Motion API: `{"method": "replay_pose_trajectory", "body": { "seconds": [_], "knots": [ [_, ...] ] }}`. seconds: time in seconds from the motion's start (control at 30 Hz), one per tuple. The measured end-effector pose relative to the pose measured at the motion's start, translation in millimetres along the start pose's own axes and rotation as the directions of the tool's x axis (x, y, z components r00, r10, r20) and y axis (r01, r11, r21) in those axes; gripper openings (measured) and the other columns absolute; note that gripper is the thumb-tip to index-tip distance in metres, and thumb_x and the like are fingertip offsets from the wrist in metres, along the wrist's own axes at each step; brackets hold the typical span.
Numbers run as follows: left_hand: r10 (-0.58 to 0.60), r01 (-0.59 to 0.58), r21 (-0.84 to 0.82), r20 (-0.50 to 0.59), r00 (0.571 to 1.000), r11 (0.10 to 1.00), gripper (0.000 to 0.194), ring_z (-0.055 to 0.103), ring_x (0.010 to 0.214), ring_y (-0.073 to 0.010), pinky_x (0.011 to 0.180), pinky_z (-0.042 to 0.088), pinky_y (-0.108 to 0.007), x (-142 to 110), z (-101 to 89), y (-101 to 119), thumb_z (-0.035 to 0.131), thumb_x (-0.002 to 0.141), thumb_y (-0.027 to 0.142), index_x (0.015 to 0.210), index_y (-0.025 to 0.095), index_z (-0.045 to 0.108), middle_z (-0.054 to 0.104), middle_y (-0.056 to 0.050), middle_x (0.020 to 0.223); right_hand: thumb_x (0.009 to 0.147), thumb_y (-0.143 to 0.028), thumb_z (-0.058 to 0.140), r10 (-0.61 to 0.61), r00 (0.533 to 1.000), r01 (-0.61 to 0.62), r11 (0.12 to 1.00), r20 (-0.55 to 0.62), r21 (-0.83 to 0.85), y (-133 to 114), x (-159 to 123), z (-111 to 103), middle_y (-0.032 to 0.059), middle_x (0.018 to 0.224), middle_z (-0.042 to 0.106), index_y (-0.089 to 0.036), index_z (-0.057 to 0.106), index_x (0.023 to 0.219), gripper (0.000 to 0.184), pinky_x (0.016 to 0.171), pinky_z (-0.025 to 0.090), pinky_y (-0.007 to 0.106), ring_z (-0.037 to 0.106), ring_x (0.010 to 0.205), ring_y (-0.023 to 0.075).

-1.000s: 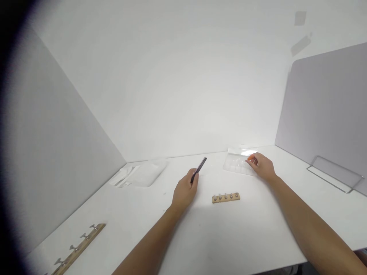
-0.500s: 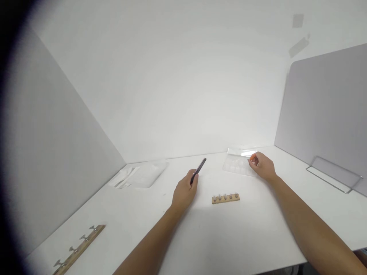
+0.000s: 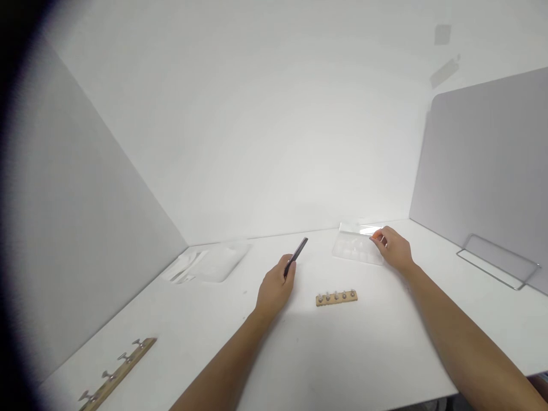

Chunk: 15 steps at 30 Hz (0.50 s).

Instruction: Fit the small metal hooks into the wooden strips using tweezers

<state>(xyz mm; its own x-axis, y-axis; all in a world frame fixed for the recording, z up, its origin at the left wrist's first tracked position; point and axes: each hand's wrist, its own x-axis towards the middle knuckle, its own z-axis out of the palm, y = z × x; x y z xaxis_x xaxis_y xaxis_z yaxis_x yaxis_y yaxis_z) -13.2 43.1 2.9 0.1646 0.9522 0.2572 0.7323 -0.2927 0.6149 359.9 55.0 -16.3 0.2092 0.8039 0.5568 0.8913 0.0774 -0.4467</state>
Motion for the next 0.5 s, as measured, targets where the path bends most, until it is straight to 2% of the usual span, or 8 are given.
{"method": "replay_pose_trajectory", "body": {
  "seconds": [0.13, 0.27, 0.4, 0.5],
  "knots": [
    [0.001, -0.001, -0.006, -0.002, 1.0, 1.0, 0.02, 0.062, 0.072, -0.0183, 0.061, 0.038, -0.025, 0, 0.1, 0, 0.037, 0.105, 0.033, 0.109, 0.028, 0.056, 0.064, 0.001, 0.081, 0.095, -0.059, 0.056, 0.028, 0.999, -0.029, 1.0, -0.019, -0.01, 3, 1, 0, 0.0026, 0.089, 0.072, -0.026, 0.064, 0.092, 0.034, 0.059, 0.043, 0.031, 0.064, 0.07, 0.0197],
    [0.0, 0.0, -0.005, 0.004, 1.0, 1.0, 0.019, 0.061, 0.071, -0.018, 0.059, 0.038, -0.025, 0, -0.2, 0, 0.037, 0.105, 0.033, 0.106, 0.028, 0.055, 0.064, 0.002, 0.079, 0.097, -0.055, 0.051, 0.083, 0.996, -0.083, 0.996, -0.04, -0.016, 10, 2, 2, 0.0039, 0.105, 0.076, -0.027, 0.058, 0.118, 0.036, 0.061, 0.047, 0.033, 0.067, 0.077, 0.0232],
    [0.005, -0.005, -0.005, 0.001, 1.0, 1.0, 0.018, 0.06, 0.07, -0.018, 0.059, 0.038, -0.025, 0, 0.5, -1, 0.037, 0.105, 0.033, 0.107, 0.028, 0.055, 0.063, 0.002, 0.078, 0.1, -0.043, 0.043, 0.105, 0.994, -0.105, 0.994, -0.011, -0.022, 19, 3, 7, 0.006, 0.136, 0.07, -0.026, 0.048, 0.13, 0.035, 0.071, 0.053, 0.038, 0.067, 0.106, 0.0283],
    [0.007, -0.007, -0.013, -0.003, 1.0, 1.0, 0.019, 0.06, 0.07, -0.018, 0.059, 0.038, -0.025, 0, 1.0, -2, 0.037, 0.105, 0.034, 0.107, 0.028, 0.055, 0.063, 0.002, 0.078, 0.098, -0.035, 0.043, 0.102, 0.994, -0.101, 0.994, 0.029, -0.028, 26, 3, 12, 0.0062, 0.139, 0.069, -0.023, 0.046, 0.132, 0.036, 0.088, 0.054, 0.043, 0.057, 0.13, 0.0305]
  ]
}}
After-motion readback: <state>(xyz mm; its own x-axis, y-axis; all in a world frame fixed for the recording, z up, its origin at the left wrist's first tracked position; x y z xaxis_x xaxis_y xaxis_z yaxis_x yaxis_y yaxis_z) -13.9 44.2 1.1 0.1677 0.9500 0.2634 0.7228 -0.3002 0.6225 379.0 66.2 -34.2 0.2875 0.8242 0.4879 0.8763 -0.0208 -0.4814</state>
